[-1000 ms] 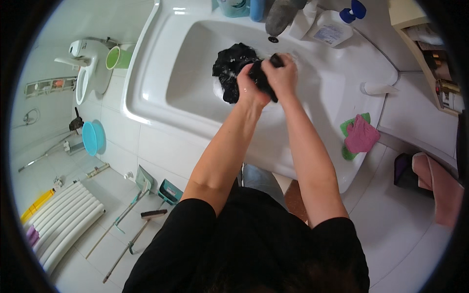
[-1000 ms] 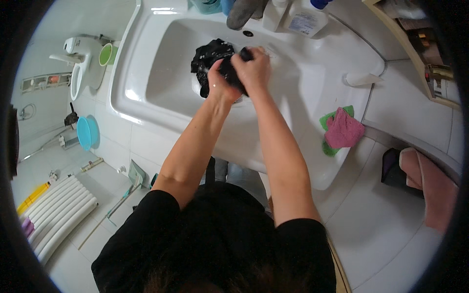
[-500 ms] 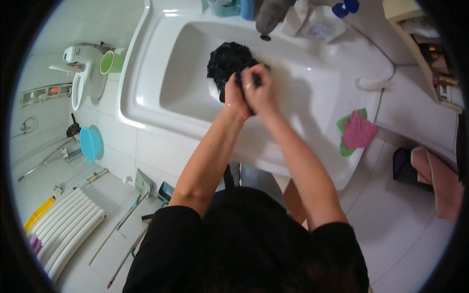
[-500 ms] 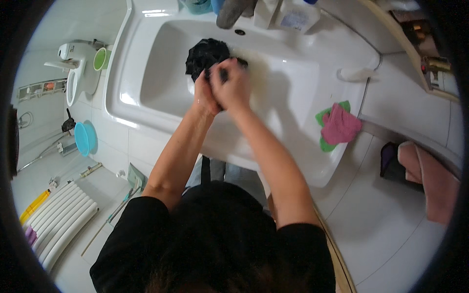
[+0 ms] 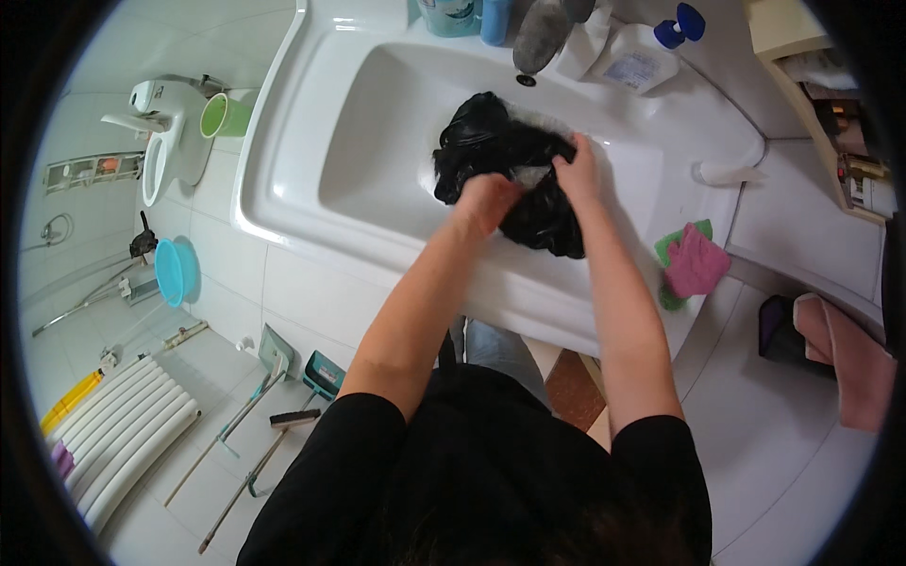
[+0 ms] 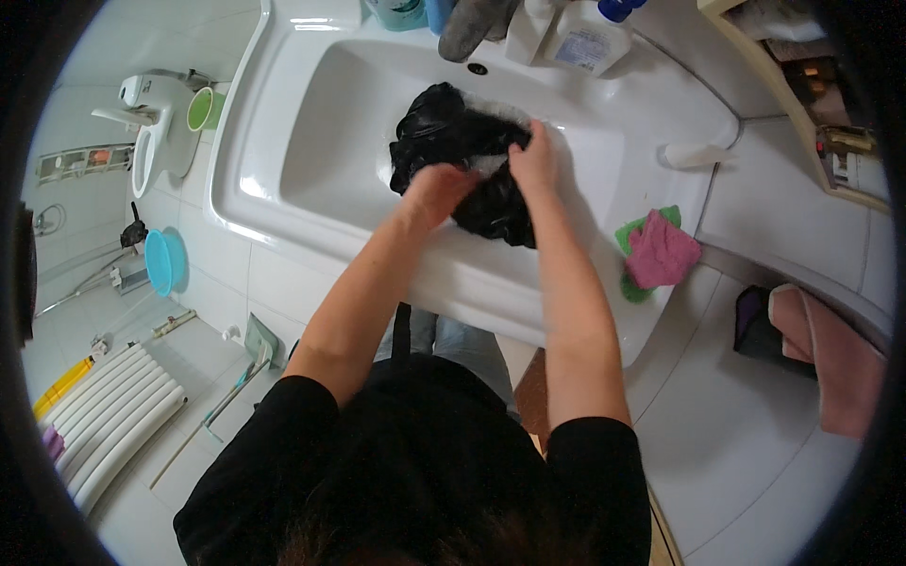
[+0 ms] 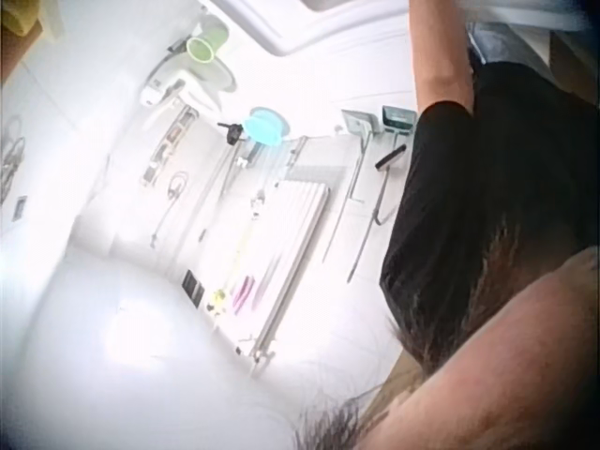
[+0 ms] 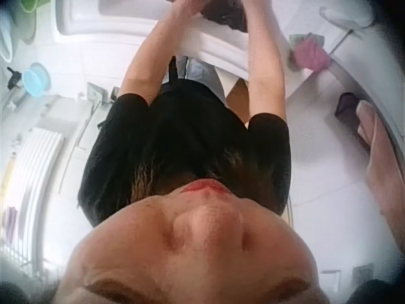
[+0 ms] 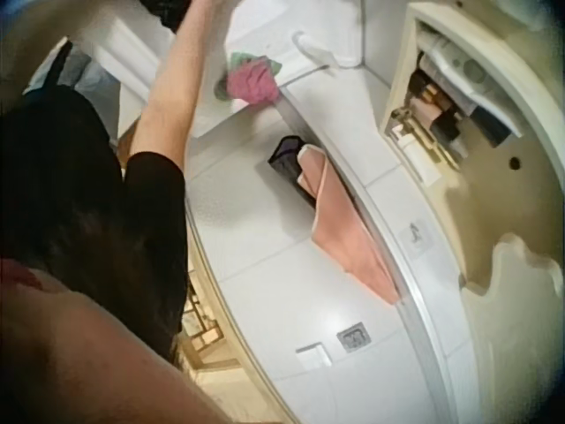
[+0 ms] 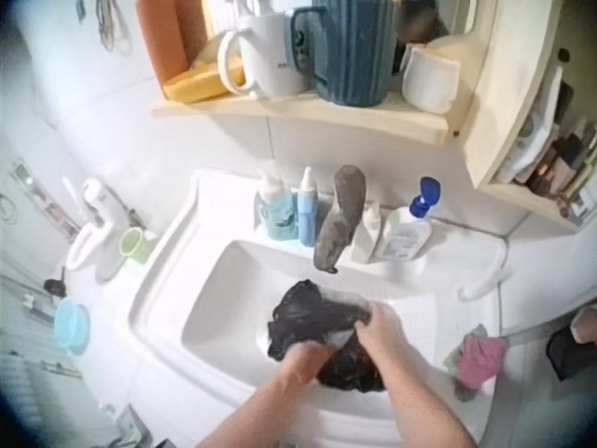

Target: The person retrieves a black garment from a chair, carries it to the bathroom, and places it in the sink. They pour liquid detergent onto the garment, then repeatedly scrub, rinse, and wring the item by hand under running water.

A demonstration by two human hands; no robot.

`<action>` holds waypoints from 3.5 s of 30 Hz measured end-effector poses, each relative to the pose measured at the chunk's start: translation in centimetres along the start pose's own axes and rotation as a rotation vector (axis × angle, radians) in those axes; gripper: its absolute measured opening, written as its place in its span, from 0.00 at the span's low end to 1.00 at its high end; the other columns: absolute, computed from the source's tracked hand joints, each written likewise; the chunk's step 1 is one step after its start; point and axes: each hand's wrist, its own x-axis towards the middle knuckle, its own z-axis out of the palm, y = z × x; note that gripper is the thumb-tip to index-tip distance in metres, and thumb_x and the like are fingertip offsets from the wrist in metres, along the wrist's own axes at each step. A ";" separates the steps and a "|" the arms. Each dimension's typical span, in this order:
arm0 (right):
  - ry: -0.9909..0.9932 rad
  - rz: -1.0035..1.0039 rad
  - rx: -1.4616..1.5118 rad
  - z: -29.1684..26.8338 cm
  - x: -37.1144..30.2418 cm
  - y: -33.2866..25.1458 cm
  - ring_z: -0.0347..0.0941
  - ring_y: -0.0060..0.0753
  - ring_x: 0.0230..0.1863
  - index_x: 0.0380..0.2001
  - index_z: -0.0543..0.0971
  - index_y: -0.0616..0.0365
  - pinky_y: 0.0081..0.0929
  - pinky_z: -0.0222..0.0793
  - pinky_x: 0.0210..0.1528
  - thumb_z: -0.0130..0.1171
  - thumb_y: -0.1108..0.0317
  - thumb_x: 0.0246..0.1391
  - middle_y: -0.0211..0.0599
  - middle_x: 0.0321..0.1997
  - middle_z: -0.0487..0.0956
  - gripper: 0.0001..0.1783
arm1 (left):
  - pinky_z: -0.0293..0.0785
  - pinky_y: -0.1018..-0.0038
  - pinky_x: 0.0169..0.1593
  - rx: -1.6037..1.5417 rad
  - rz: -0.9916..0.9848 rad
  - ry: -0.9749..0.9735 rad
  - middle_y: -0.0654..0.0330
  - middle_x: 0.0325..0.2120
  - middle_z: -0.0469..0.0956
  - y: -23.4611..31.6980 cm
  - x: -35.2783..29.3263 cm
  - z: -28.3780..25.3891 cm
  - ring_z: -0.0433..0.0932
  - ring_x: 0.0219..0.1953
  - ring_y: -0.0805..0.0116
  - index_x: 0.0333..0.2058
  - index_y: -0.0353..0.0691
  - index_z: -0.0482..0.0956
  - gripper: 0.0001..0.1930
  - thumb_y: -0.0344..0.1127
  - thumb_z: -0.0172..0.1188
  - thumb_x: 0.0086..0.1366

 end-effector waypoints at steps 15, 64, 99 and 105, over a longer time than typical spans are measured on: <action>-0.430 -0.281 0.527 -0.9 -9.9 -13.5 0.70 0.57 0.56 0.59 0.70 0.59 0.39 0.66 0.57 0.58 0.71 0.45 0.59 0.51 0.75 0.33 | 0.79 0.64 0.45 -0.435 0.084 -0.244 0.49 0.47 0.77 4.1 -0.1 -2.3 0.79 0.44 0.52 0.48 0.35 0.74 0.25 0.50 0.63 0.61; -0.400 -0.157 0.145 -4.3 -10.4 -17.9 0.77 0.57 0.46 0.40 0.76 0.56 0.47 0.72 0.46 0.64 0.51 0.47 0.55 0.46 0.79 0.23 | 0.76 0.66 0.42 -0.629 0.056 -0.527 0.56 0.31 0.78 1.1 5.9 -5.5 0.77 0.34 0.59 0.35 0.39 0.76 0.12 0.42 0.53 0.66; -0.228 -0.014 0.244 -3.2 -6.4 -13.0 0.72 0.67 0.52 0.61 0.63 0.72 0.44 0.69 0.55 0.56 0.68 0.48 0.70 0.49 0.75 0.36 | 0.71 0.56 0.58 -0.211 0.052 0.098 0.44 0.44 0.78 4.1 -4.2 -1.0 0.76 0.49 0.47 0.50 0.35 0.73 0.29 0.56 0.54 0.64; -0.406 -0.401 0.248 -6.9 -15.8 -21.6 0.75 0.63 0.48 0.56 0.69 0.68 0.47 0.72 0.49 0.59 0.59 0.52 0.68 0.45 0.76 0.31 | 0.77 0.68 0.47 -0.611 0.202 -0.357 0.53 0.33 0.79 3.5 2.1 -7.0 0.78 0.42 0.63 0.35 0.37 0.78 0.17 0.46 0.50 0.67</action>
